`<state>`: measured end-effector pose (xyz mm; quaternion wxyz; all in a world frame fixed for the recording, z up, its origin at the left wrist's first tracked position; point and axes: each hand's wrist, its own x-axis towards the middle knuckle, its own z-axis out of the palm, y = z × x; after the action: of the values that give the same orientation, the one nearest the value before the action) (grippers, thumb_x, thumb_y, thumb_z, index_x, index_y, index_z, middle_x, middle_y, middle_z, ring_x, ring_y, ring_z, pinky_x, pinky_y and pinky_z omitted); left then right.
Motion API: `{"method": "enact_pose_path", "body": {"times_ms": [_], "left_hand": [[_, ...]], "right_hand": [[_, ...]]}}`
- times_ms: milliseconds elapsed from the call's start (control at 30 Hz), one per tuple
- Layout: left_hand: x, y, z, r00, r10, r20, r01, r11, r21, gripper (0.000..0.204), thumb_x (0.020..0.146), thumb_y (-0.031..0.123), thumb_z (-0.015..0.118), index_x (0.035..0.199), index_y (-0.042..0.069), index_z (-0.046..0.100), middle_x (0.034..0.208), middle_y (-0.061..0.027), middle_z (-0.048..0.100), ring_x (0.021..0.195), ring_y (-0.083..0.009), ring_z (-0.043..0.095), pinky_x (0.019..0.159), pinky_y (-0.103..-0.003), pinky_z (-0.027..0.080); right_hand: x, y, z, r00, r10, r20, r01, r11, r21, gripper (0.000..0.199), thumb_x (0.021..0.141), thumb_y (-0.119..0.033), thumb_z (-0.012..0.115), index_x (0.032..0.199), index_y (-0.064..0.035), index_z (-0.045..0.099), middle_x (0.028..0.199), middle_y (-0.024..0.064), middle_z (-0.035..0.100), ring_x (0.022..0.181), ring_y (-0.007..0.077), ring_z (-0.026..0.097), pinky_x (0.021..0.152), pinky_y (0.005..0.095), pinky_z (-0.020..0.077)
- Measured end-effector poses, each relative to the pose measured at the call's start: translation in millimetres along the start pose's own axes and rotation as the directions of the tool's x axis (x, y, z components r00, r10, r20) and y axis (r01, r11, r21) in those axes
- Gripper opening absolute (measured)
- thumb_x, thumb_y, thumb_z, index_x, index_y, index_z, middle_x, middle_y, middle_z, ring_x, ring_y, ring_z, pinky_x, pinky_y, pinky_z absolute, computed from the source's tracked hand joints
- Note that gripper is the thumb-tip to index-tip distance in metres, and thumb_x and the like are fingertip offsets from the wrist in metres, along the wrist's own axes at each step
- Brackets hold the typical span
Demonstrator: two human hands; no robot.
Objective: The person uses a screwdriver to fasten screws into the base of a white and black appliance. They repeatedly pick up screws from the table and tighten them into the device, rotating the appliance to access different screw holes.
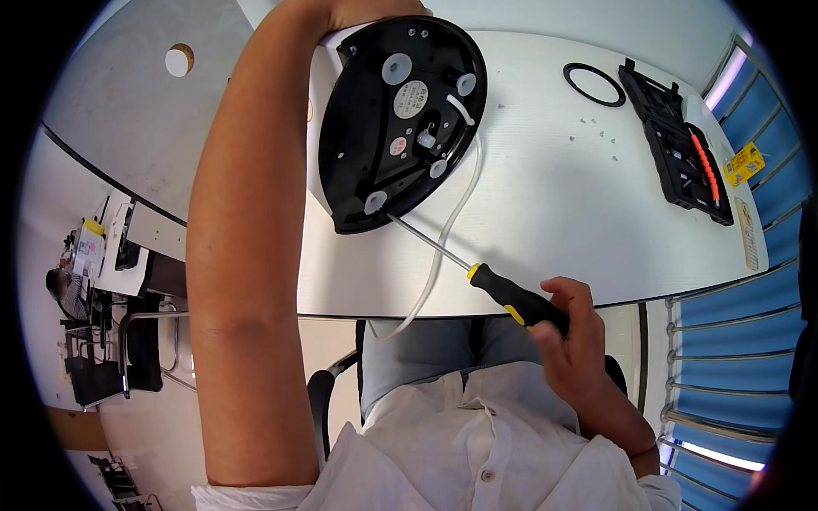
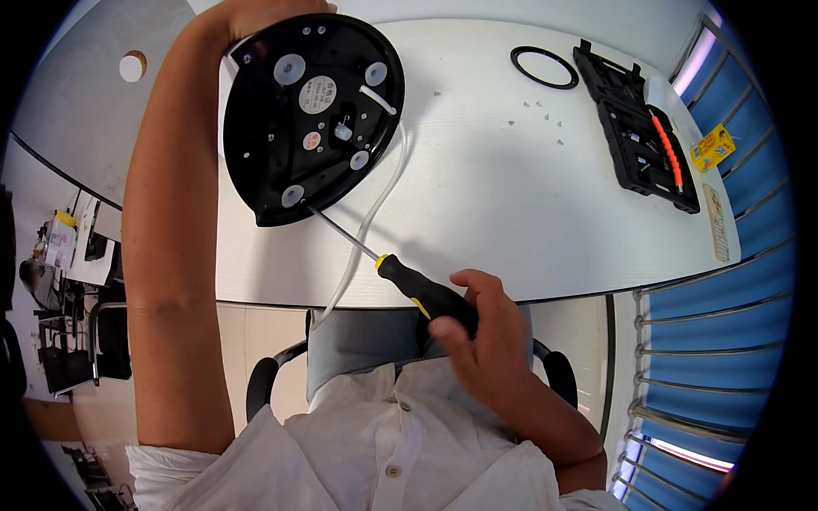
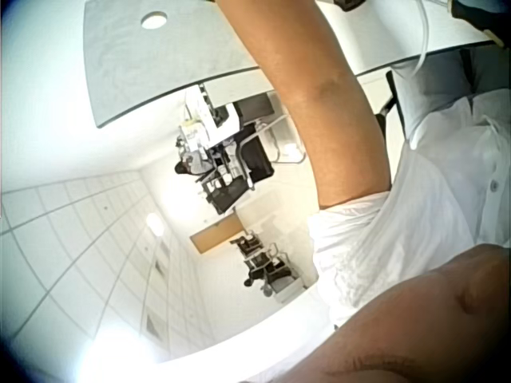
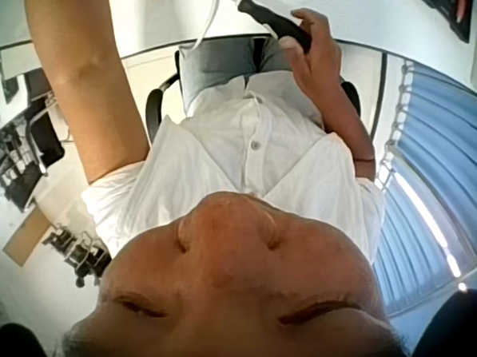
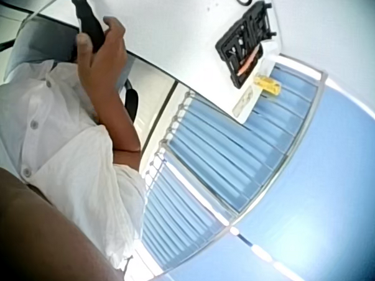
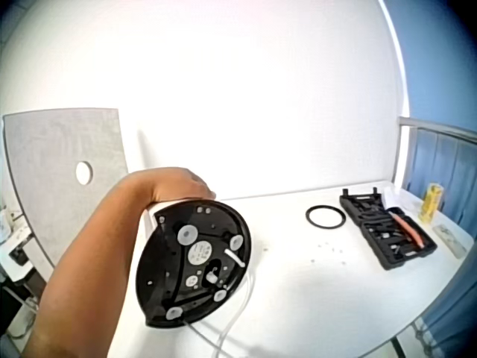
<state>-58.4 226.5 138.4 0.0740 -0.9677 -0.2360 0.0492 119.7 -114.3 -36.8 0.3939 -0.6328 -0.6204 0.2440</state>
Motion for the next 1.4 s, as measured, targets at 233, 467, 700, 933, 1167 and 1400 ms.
{"method": "enact_pose_path", "body": {"times_ms": [233, 467, 700, 933, 1167, 1400], "left_hand": [[3, -1, -2, 0.998, 0.061, 0.015, -0.062, 0.997, 0.047, 0.032, 0.085, 0.030, 0.051, 0.100, 0.006, 0.064, 0.104, -0.0187, 0.063, 0.099, -0.0343, 0.060, 0.086, -0.039, 0.045], [2, -2, -1, 0.999, 0.051, 0.001, -0.051, 0.997, 0.062, 0.033, 0.085, 0.032, 0.051, 0.100, 0.005, 0.064, 0.105, -0.0178, 0.063, 0.100, -0.0338, 0.059, 0.086, -0.040, 0.045], [3, -6, 6, 0.998, -0.013, -0.067, 0.012, 1.000, -0.027, 0.033, 0.085, 0.031, 0.050, 0.099, 0.005, 0.064, 0.104, -0.0184, 0.063, 0.099, -0.0348, 0.059, 0.086, -0.040, 0.045], [5, -6, 2, 0.999, 0.041, 0.008, -0.042, 0.996, 0.081, 0.033, 0.085, 0.032, 0.050, 0.098, 0.005, 0.064, 0.102, -0.0183, 0.063, 0.099, -0.0348, 0.059, 0.086, -0.040, 0.045], [4, -5, 3, 0.998, 0.059, -0.004, -0.058, 0.996, 0.064, 0.032, 0.084, 0.032, 0.052, 0.097, 0.005, 0.065, 0.101, -0.0181, 0.063, 0.098, -0.0339, 0.059, 0.086, -0.040, 0.045], [3, -8, 5, 0.997, 0.060, -0.041, -0.058, 0.998, 0.040, 0.032, 0.084, 0.032, 0.052, 0.095, 0.005, 0.065, 0.101, -0.0182, 0.063, 0.098, -0.0335, 0.059, 0.085, -0.040, 0.045]], "right_hand": [[-6, 15, 14, 0.936, -0.322, -0.143, 0.298, 0.940, -0.165, 0.048, 0.063, -0.008, 0.076, 0.101, -0.0055, 0.047, 0.093, 0.0127, 0.050, 0.083, 0.0269, 0.053, 0.064, 0.0363, 0.0443], [-3, 10, 14, 0.731, -0.662, -0.168, 0.597, 0.739, -0.312, 0.051, 0.067, -0.020, 0.079, 0.108, -0.0012, 0.055, 0.091, 0.0112, 0.056, 0.075, 0.0253, 0.054, 0.062, 0.0357, 0.0407], [-4, -5, 9, 0.908, -0.412, -0.072, 0.391, 0.898, -0.199, 0.052, 0.073, -0.028, 0.074, 0.113, -0.0008, 0.051, 0.087, 0.0112, 0.056, 0.072, 0.0261, 0.052, 0.062, 0.0348, 0.0405], [-6, 13, 18, 0.856, -0.511, -0.076, 0.489, 0.850, -0.198, 0.047, 0.073, -0.026, 0.074, 0.107, -0.0037, 0.051, 0.090, 0.0116, 0.056, 0.079, 0.0284, 0.052, 0.066, 0.0380, 0.0421], [1, -8, -3, 0.984, 0.151, 0.092, -0.160, 0.983, 0.094, 0.030, 0.083, -0.028, 0.065, 0.095, -0.0023, 0.056, 0.072, 0.0117, 0.060, 0.061, 0.0266, 0.058, 0.057, 0.0345, 0.0440], [-4, 5, 7, 0.984, 0.134, 0.118, -0.129, 0.990, -0.051, 0.037, 0.084, -0.035, 0.064, 0.097, -0.0023, 0.052, 0.071, 0.0114, 0.059, 0.061, 0.0277, 0.059, 0.055, 0.0346, 0.0448]]}}
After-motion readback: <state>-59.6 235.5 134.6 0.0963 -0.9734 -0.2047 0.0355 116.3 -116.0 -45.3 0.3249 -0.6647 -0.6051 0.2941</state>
